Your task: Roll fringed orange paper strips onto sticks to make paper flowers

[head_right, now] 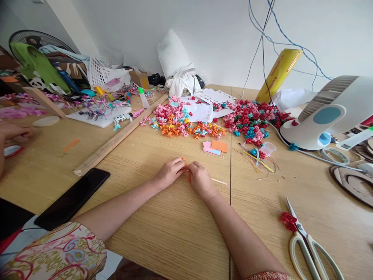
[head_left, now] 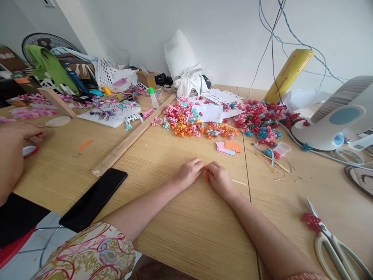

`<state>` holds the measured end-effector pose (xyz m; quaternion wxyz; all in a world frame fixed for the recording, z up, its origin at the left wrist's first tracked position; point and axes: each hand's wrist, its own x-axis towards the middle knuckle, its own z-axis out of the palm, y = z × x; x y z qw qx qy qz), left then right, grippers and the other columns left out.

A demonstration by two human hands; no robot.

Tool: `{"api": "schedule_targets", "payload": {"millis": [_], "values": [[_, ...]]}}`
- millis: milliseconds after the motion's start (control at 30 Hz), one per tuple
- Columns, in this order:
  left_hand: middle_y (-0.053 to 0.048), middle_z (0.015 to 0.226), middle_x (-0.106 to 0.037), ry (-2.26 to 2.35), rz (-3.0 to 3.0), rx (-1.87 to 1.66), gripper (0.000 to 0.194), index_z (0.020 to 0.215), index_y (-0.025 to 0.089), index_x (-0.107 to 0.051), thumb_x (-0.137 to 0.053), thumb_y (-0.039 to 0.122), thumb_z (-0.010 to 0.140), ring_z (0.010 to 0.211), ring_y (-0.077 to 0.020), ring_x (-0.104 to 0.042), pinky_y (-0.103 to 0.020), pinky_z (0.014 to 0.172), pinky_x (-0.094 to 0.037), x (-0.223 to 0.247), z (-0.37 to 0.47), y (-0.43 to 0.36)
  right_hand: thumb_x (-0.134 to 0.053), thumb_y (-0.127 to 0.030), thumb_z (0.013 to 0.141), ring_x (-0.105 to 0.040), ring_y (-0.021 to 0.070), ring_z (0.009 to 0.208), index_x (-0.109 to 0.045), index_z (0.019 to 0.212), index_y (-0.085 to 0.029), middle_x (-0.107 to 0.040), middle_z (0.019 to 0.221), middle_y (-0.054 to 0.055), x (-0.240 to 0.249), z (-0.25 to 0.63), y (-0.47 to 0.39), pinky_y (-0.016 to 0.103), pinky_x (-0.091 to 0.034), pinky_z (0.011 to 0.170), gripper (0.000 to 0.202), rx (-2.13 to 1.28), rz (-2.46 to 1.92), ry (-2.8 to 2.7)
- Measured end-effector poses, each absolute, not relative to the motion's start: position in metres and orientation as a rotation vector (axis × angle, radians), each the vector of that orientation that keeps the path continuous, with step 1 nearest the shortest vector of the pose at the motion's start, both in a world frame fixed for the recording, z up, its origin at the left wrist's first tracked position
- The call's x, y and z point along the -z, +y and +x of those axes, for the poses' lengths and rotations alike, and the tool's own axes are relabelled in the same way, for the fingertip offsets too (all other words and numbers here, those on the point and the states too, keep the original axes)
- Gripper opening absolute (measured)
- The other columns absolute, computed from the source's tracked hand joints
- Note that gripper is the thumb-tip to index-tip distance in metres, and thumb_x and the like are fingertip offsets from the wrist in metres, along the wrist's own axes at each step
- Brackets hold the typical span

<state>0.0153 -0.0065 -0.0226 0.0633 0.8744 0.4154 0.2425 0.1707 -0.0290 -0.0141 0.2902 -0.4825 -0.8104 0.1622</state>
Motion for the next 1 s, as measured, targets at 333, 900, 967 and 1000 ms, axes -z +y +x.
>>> {"api": "schedule_targets", "payload": {"millis": [333, 900, 967, 1000], "values": [[-0.002, 0.083, -0.053, 1.264, 2.622, -0.754, 0.008, 0.079, 0.016, -0.054, -0.048, 0.011, 0.079, 0.08, -0.0128, -0.055, -0.02, 0.068, -0.044, 0.0217, 0.0151, -0.0082, -0.038, -0.007, 0.08, -0.051, 0.0103, 0.069, -0.054, 0.075, -0.017, -0.053, 0.079, 0.002, 0.0119, 0.1683, -0.0322, 0.019, -0.038, 0.065, 0.019, -0.372, -1.347, -2.205], [-0.002, 0.075, -0.053, 1.305, 2.675, -0.69, 0.013, 0.073, 0.015, -0.053, -0.045, 0.017, 0.083, 0.068, -0.011, -0.052, -0.019, 0.059, -0.039, 0.0186, 0.0157, -0.0063, -0.035, -0.01, 0.083, -0.053, 0.0119, 0.075, -0.051, 0.094, -0.018, -0.053, 0.092, 0.005, 0.006, 0.1647, -0.0363, 0.019, -0.036, 0.063, 0.022, -0.201, -1.563, -2.469], [-0.002, 0.076, -0.053, 1.297, 2.699, -0.674, 0.015, 0.073, 0.014, -0.054, -0.044, 0.018, 0.084, 0.067, -0.0109, -0.052, -0.019, 0.057, -0.039, 0.019, 0.0156, -0.0059, -0.034, -0.009, 0.082, -0.053, 0.0118, 0.074, -0.05, 0.093, -0.018, -0.053, 0.092, 0.005, 0.0046, 0.1647, -0.0366, 0.019, -0.036, 0.063, 0.022, -0.203, -1.56, -2.478], [-0.002, 0.076, -0.053, 1.293, 2.711, -0.666, 0.016, 0.074, 0.014, -0.054, -0.043, 0.018, 0.084, 0.067, -0.0108, -0.052, -0.019, 0.056, -0.039, 0.0196, 0.0153, -0.0057, -0.034, -0.009, 0.082, -0.053, 0.0118, 0.074, -0.05, 0.093, -0.017, -0.053, 0.092, 0.005, 0.0039, 0.1647, -0.0368, 0.019, -0.036, 0.063, 0.022, -0.202, -1.56, -2.481]]}}
